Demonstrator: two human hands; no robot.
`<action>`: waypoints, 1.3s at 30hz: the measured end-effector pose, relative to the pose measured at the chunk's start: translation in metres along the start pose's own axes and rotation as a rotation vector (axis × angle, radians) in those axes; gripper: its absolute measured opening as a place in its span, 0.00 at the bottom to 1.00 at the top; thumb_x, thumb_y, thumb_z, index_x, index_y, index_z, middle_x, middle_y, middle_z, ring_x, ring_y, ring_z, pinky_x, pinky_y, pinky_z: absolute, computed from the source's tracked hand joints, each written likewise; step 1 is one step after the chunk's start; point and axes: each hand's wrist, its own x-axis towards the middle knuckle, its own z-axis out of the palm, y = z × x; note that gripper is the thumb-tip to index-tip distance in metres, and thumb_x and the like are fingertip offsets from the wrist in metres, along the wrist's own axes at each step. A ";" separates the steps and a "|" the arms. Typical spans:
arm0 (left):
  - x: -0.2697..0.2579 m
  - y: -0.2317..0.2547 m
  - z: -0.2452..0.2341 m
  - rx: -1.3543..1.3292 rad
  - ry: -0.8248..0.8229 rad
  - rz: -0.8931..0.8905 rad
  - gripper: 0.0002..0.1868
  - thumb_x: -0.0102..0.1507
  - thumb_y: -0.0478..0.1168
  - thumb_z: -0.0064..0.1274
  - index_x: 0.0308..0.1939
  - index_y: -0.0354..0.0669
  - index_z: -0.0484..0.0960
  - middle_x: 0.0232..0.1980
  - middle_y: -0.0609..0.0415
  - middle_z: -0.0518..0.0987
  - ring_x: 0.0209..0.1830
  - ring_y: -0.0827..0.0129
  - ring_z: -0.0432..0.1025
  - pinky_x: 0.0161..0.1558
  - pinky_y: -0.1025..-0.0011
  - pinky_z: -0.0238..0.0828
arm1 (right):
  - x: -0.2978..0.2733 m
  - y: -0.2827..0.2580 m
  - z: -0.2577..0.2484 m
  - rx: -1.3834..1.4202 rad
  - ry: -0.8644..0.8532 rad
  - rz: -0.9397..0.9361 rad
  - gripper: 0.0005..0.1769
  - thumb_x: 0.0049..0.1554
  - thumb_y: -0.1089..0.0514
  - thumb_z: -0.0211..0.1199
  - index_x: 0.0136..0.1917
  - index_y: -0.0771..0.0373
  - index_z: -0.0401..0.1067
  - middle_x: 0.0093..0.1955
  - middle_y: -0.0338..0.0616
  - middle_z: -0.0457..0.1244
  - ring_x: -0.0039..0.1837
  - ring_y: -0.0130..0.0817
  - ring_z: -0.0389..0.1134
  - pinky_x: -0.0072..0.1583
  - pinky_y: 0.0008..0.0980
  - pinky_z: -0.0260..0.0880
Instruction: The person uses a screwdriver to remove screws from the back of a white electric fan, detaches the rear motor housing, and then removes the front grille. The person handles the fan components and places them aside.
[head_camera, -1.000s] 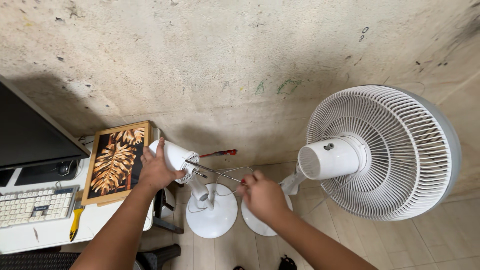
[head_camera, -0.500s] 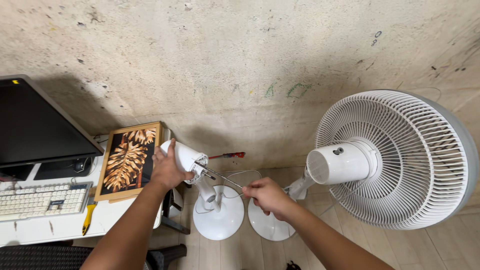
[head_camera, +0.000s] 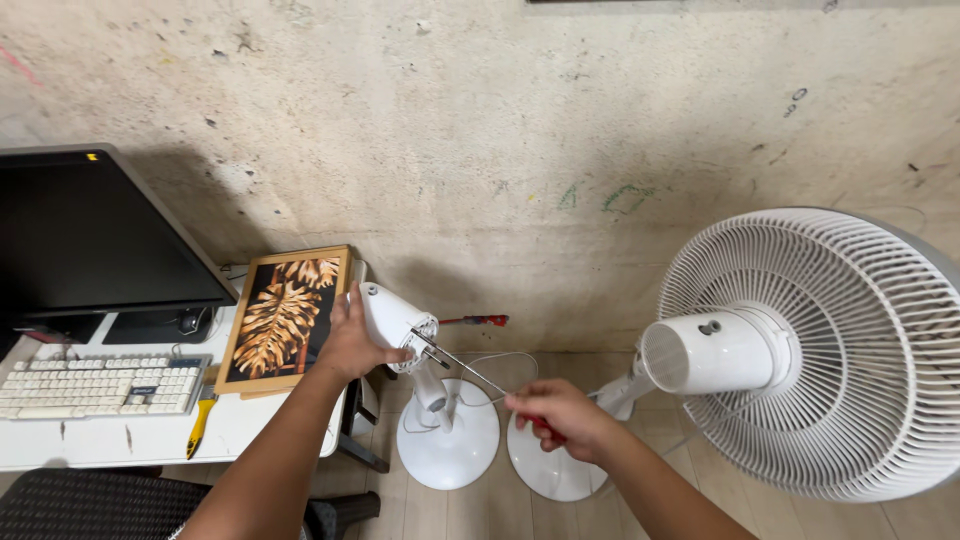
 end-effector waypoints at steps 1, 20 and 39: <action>0.002 -0.001 -0.002 0.005 -0.006 -0.013 0.88 0.33 0.58 0.79 0.81 0.48 0.27 0.83 0.33 0.34 0.81 0.45 0.47 0.78 0.66 0.50 | -0.001 -0.001 0.004 -0.122 0.059 -0.107 0.13 0.56 0.52 0.68 0.44 0.65 0.75 0.29 0.34 0.62 0.27 0.23 0.53 0.32 0.32 0.54; 0.023 -0.012 -0.006 0.069 -0.064 0.104 0.82 0.37 0.64 0.78 0.79 0.35 0.39 0.82 0.33 0.43 0.80 0.45 0.50 0.76 0.64 0.52 | -0.006 -0.008 -0.002 0.116 -0.176 0.099 0.22 0.62 0.43 0.59 0.44 0.66 0.72 0.29 0.36 0.57 0.25 0.22 0.45 0.29 0.27 0.42; 0.117 -0.041 0.005 -0.737 0.018 -0.020 0.14 0.60 0.42 0.66 0.45 0.38 0.89 0.38 0.50 0.87 0.33 0.69 0.75 0.38 0.71 0.73 | -0.048 0.051 -0.044 0.131 0.209 0.081 0.18 0.62 0.47 0.58 0.45 0.66 0.72 0.29 0.37 0.56 0.27 0.25 0.45 0.31 0.29 0.44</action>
